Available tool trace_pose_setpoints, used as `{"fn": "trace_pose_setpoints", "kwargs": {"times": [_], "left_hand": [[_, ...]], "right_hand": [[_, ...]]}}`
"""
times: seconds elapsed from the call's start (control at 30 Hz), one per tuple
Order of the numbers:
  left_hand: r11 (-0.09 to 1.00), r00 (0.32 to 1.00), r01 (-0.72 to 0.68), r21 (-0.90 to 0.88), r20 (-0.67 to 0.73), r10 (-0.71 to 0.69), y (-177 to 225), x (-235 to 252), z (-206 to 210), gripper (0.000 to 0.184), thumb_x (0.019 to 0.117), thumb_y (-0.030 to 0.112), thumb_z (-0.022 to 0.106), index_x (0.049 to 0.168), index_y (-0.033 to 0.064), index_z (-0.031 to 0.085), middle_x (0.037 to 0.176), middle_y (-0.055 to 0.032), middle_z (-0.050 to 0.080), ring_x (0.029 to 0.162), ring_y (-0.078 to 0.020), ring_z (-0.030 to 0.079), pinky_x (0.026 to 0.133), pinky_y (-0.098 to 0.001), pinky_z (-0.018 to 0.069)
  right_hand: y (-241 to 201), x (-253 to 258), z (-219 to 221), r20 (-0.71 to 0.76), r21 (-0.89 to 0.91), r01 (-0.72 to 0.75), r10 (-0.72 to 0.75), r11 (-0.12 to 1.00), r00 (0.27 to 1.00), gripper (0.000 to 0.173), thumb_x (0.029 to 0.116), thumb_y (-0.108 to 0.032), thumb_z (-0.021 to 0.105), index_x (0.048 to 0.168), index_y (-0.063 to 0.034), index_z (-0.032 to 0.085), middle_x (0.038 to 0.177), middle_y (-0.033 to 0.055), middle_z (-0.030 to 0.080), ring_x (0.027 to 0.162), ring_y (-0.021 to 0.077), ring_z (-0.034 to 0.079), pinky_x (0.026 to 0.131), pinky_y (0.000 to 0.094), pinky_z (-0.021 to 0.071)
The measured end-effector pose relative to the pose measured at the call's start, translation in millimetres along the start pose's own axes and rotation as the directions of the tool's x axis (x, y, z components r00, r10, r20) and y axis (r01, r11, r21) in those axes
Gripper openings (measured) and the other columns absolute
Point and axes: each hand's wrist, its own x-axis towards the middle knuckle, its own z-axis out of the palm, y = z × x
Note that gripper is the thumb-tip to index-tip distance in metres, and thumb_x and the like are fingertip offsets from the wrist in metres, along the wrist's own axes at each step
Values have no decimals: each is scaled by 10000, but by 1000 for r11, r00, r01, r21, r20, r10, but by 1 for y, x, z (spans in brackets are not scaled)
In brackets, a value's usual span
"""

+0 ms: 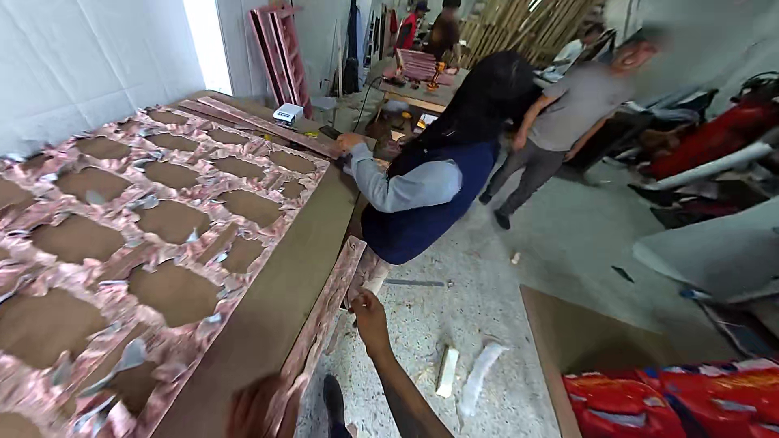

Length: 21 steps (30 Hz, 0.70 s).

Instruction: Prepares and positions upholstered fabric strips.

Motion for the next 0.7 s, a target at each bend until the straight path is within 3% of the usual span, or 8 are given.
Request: {"fn": "trace_pose_setpoints", "kwargs": {"times": [0.1, 0.2, 0.3, 0.37, 0.43, 0.53, 0.63, 0.7], "left_hand": [[985, 984, -8, 174, 175, -23, 4, 142, 125, 510, 897, 518, 712, 1271, 172, 713, 1317, -78, 676, 1271, -292, 595, 1084, -505, 480], [982, 970, 23, 190, 235, -68, -18, 224, 196, 477, 884, 490, 750, 1272, 213, 727, 1282, -81, 670, 1213, -284, 613, 1041, -511, 509], [988, 981, -6, 153, 190, -24, -43, 255, 214, 231, 967, 391, 685, 1066, 202, 774, 1005, 2, 710, 887, -126, 692, 788, -367, 617], [991, 987, -46, 129, 160, 25, -57, 258, 218, 209, 995, 388, 625, 1014, 225, 754, 918, 71, 679, 778, -44, 655, 679, -278, 593], [992, 993, -39, 116, 119, 25, -66, 258, 217, 210, 1004, 371, 608, 1020, 219, 751, 899, 81, 679, 731, -24, 637, 631, -248, 574], [993, 998, 1, 121, 67, -9, -72, 260, 221, 197, 998, 379, 616, 990, 242, 758, 859, 104, 665, 684, 4, 614, 572, -215, 541], [991, 999, 6, 134, 49, -13, -78, 262, 222, 199, 990, 409, 617, 970, 271, 758, 840, 130, 653, 666, 18, 598, 546, -212, 517], [992, 999, -5, 122, 44, -1, -81, 263, 221, 204, 985, 420, 619, 961, 277, 762, 836, 139, 652, 658, 29, 592, 533, -204, 504]], "right_hand": [[5, 89, 5, -46, 68, 2, 1, 998, 999, 377, 981, -169, 651, 1322, -8, 625, 957, 127, 727, 760, 212, 699, 654, 400, 601], [-1, 128, 17, 67, -61, 127, -123, 990, 990, 243, 933, -163, 719, 1168, -104, 734, 946, 21, 742, 812, 128, 714, 730, 335, 625], [4, 149, 22, 145, -163, 421, -401, 892, 905, 248, 900, -198, 768, 1147, -203, 780, 1081, -42, 670, 925, 69, 640, 737, 277, 577], [4, 165, 16, 266, -218, 566, -510, 795, 818, 245, 920, -223, 756, 1164, -235, 778, 1273, -66, 636, 1182, 101, 593, 920, 326, 575], [5, 179, 11, 411, -245, 671, -552, 700, 725, 241, 944, -263, 735, 1181, -249, 777, 1347, -93, 638, 1275, 133, 554, 1038, 393, 516], [10, 194, -6, 606, -255, 762, -517, 595, 605, 274, 985, -290, 690, 1254, -283, 742, 1341, -94, 648, 1218, 126, 589, 990, 374, 541], [2, 203, -14, 738, -288, 812, -423, 508, 526, 370, 1023, -342, 633, 1391, -378, 637, 1311, -51, 613, 1057, 104, 606, 842, 330, 565], [-8, 207, -10, 779, -281, 840, -401, 464, 482, 311, 1029, -358, 621, 1335, -361, 674, 1254, -52, 632, 1081, 106, 599, 870, 328, 549]]}}
